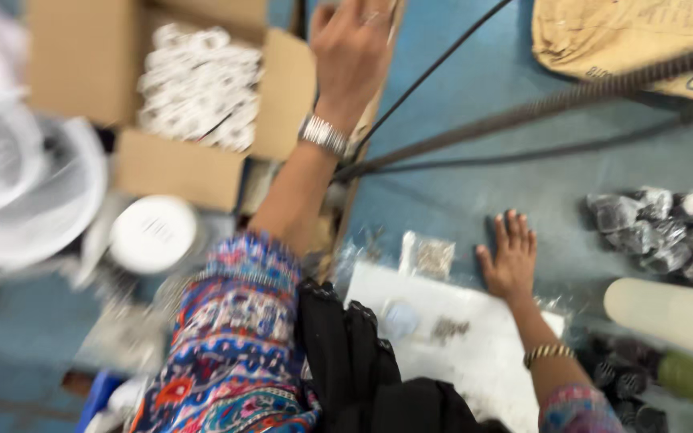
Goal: The person assembles black cylindrical heat sink components by hand, inserting internal plastic parts and metal rings before placing the completed units into a blue plastic bin.
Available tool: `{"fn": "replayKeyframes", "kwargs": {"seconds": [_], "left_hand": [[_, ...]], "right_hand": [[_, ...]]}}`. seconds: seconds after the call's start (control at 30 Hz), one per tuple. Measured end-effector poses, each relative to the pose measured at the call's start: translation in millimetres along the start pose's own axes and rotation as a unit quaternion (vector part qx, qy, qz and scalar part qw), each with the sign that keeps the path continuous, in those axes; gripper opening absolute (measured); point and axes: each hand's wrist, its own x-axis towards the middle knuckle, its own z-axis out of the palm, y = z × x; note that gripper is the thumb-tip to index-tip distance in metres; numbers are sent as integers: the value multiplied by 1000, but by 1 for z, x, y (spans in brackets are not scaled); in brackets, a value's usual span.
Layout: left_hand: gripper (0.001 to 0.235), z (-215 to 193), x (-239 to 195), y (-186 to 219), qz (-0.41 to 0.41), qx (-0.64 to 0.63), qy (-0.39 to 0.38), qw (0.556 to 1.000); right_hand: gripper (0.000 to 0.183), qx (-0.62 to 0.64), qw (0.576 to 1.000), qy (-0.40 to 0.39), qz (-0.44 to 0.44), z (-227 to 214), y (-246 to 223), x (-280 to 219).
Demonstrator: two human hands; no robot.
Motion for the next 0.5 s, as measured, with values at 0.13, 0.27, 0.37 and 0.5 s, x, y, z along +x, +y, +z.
{"fn": "replayKeyframes", "kwargs": {"seconds": [0.13, 0.27, 0.37, 0.5], "left_hand": [[38, -218, -41, 61, -69, -36, -16, 997], [34, -358, -103, 143, -83, -84, -60, 991], [37, -432, -139, 203, -95, -86, -119, 985], [37, -487, -189, 271, -84, -127, -143, 978]], "right_hand": [[75, -16, 999, -47, -5, 12, 22, 6], [71, 126, 989, -58, 58, -4, 23, 15], [57, 170, 985, 34, 27, 0, 10, -8], [17, 197, 974, 106, -26, -2, -24, -37]]}}
